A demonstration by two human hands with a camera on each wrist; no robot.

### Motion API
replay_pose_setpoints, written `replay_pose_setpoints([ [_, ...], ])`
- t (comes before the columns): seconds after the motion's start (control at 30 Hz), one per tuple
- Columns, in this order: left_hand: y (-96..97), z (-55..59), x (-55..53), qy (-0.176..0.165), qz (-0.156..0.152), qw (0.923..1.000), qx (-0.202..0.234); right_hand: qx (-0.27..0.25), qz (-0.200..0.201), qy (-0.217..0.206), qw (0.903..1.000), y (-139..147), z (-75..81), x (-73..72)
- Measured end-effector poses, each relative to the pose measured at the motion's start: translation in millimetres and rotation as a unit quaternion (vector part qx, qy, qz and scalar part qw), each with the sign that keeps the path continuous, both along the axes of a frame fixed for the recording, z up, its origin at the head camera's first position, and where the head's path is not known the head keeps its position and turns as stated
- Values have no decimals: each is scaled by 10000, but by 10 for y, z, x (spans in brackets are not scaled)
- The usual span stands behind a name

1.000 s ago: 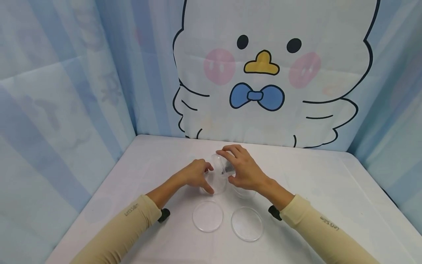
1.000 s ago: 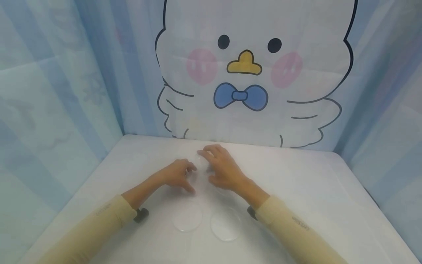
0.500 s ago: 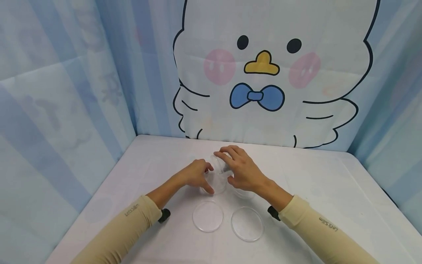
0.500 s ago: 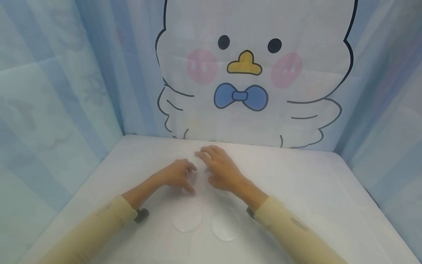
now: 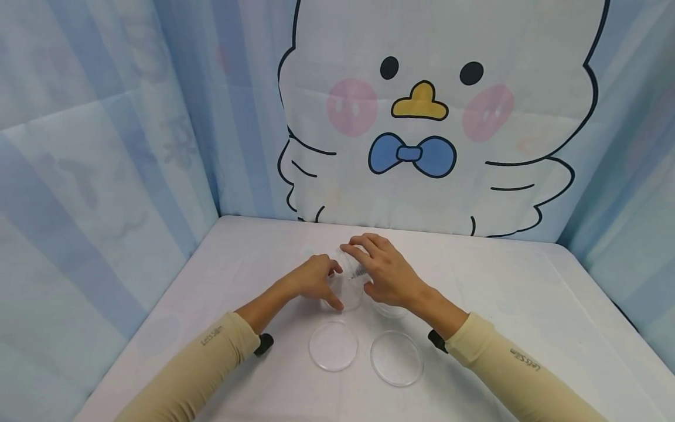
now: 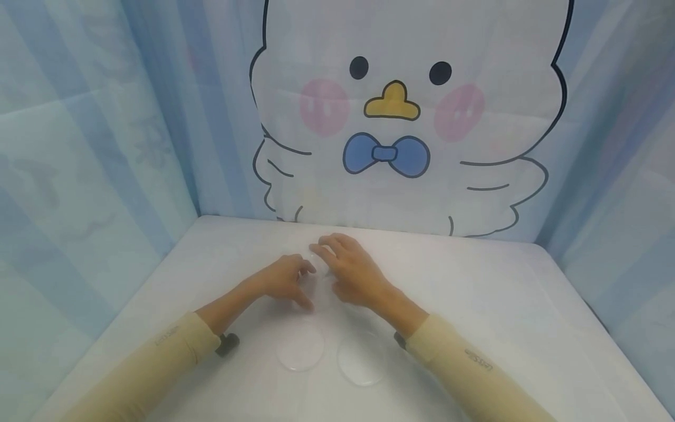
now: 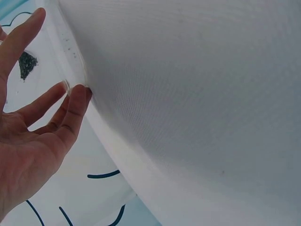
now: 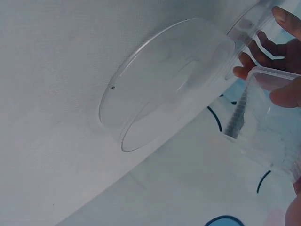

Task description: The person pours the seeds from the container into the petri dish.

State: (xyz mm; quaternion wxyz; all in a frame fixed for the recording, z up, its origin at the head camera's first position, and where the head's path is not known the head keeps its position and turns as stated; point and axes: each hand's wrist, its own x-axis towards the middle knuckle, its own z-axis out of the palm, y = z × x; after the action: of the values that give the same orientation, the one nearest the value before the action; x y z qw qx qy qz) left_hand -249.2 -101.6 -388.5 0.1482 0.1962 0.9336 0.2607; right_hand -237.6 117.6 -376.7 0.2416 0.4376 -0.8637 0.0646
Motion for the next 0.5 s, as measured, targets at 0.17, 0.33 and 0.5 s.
replay_pose_setpoints([
  [0.17, 6, -4, -8, 1, -6, 10000, -15, 63, -19, 1, 10000, -6, 12, 4],
  [0.33, 5, 7, 1, 16, -24, 10000, -32, 144, -27, 51, 9999, -8, 1, -5],
  [0.5, 3, -4, -8, 21, -16, 10000, -56, 125, 27, 105, 9999, -13, -13, -9],
])
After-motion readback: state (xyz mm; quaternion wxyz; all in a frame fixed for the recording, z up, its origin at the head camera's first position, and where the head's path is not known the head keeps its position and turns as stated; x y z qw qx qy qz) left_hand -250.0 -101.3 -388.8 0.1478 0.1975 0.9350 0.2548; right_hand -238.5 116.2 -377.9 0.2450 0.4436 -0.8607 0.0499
